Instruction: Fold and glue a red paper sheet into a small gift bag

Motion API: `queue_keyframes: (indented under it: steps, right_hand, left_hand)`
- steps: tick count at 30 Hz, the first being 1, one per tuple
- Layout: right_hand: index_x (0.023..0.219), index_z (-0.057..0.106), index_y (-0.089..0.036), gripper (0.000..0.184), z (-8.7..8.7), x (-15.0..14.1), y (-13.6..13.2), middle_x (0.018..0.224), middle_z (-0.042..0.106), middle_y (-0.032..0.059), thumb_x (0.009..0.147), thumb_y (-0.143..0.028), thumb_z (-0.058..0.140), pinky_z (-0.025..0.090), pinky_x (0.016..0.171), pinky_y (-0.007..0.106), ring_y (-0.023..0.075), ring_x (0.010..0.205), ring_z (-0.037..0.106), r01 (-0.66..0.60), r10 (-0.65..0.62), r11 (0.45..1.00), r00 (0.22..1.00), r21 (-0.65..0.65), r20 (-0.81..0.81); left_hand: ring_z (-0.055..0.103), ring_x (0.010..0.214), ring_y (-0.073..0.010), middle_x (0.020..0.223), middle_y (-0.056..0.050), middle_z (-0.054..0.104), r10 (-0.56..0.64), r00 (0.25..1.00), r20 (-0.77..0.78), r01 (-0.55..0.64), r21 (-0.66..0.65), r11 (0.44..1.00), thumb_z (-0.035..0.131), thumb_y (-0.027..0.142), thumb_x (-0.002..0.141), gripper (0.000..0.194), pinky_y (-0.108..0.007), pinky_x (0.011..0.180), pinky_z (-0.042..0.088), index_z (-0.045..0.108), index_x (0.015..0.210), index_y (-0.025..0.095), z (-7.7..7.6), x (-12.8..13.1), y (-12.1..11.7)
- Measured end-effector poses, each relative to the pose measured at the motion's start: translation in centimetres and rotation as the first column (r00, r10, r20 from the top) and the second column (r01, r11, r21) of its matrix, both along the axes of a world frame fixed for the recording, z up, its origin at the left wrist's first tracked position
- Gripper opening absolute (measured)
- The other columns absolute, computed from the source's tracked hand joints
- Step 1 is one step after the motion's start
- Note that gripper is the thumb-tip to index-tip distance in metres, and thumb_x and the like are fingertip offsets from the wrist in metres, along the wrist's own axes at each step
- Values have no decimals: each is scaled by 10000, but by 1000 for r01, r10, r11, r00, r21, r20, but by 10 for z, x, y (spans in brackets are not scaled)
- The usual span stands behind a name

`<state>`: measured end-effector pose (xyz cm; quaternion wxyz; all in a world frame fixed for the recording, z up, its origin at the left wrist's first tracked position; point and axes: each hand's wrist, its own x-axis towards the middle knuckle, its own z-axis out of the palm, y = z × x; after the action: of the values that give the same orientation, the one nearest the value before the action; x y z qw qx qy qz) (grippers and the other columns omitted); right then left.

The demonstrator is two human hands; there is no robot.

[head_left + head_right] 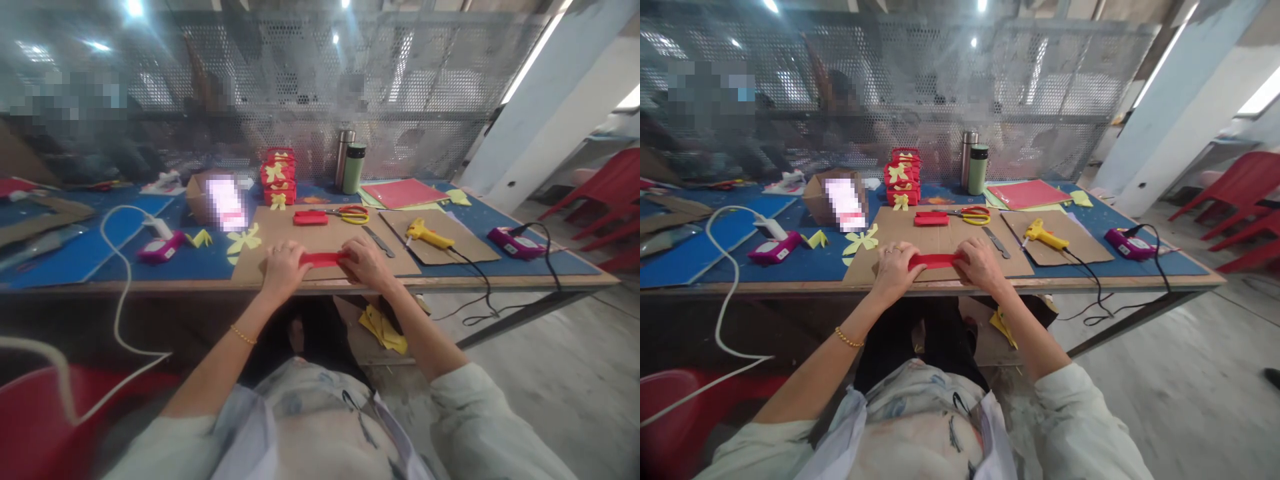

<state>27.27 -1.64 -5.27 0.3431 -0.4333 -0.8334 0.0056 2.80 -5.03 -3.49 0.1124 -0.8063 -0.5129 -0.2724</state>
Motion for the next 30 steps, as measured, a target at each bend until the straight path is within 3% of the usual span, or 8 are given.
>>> queue_keyframes:
  steps: [3, 6, 9, 12, 14, 22, 26, 30]
  right_hand:
    - [896, 691, -203, 136, 1, 0, -2, 1038, 702, 102, 955, -273, 590, 484, 880, 374, 245, 992, 609, -40, 41, 999, 998, 29, -40]
    - [912, 702, -202, 276, 6, 9, -2, 1052, 714, 105, 1015, -330, 481, 477, 907, 370, 233, 988, 626, -7, 10, 999, 998, 48, -60]
    - [934, 726, -184, 341, 12, 26, -2, 1004, 716, 129, 1025, -330, 432, 467, 886, 391, 258, 959, 627, 232, -234, 971, 972, 62, 18]
    - [956, 753, -139, 303, 15, 42, -1, 1020, 703, 202, 977, -328, 517, 454, 868, 447, 332, 989, 619, 500, -501, 864, 839, 63, 213]
    - [949, 765, -124, 295, 15, 47, 0, 1026, 694, 235, 961, -313, 538, 456, 853, 466, 361, 1002, 619, 567, -551, 822, 772, 50, 317]
    - [1011, 777, -168, 288, 17, 43, 1, 974, 721, 174, 920, -166, 504, 463, 758, 359, 290, 942, 674, 544, -515, 839, 785, 14, 344]
    - [941, 782, -159, 276, 26, 47, -5, 961, 737, 155, 855, -134, 521, 428, 693, 311, 255, 895, 678, 509, -445, 855, 819, -101, 363]
    - [847, 763, -177, 192, 31, 54, -9, 826, 732, 82, 795, -149, 580, 393, 634, 264, 189, 765, 643, 395, -311, 881, 898, -260, 311]
  left_hand:
    - [574, 987, -288, 980, -98, 689, -14, 1000, -19, 14, 9, 1000, 633, 277, 942, 93, -453, 918, 383, 652, 901, 195, 0, -1, -1]
    - [582, 957, -278, 924, -86, 702, -49, 996, -76, 49, 7, 999, 564, 241, 974, 129, -464, 921, 373, 662, 900, 199, 1, 0, -2]
    - [579, 933, -266, 912, -92, 704, -79, 981, -176, 90, 54, 994, 461, 215, 1017, 241, -467, 933, 361, 685, 929, 198, 0, 2, -3]
    - [579, 881, -245, 882, -85, 694, -100, 967, -236, 123, 84, 989, 382, 173, 1034, 334, -451, 925, 360, 700, 940, 212, -1, 3, -5]
    - [585, 866, -235, 886, -84, 692, -104, 965, -239, 130, 95, 987, 365, 148, 1031, 355, -444, 930, 360, 704, 955, 218, -2, 4, -4]
    - [612, 953, -262, 989, -101, 722, -126, 983, -131, 132, 38, 991, 517, 289, 1017, 215, -422, 925, 375, 696, 1066, 182, -4, -3, 0]
    - [619, 1037, -287, 1072, -109, 720, -126, 992, -32, 124, -58, 991, 624, 367, 965, 282, -421, 914, 392, 672, 1176, 186, -2, -5, 3]
    - [624, 1003, -274, 1028, -91, 712, -106, 994, 38, 110, -103, 989, 648, 320, 940, 187, -419, 914, 402, 676, 1087, 207, -1, -6, 4]
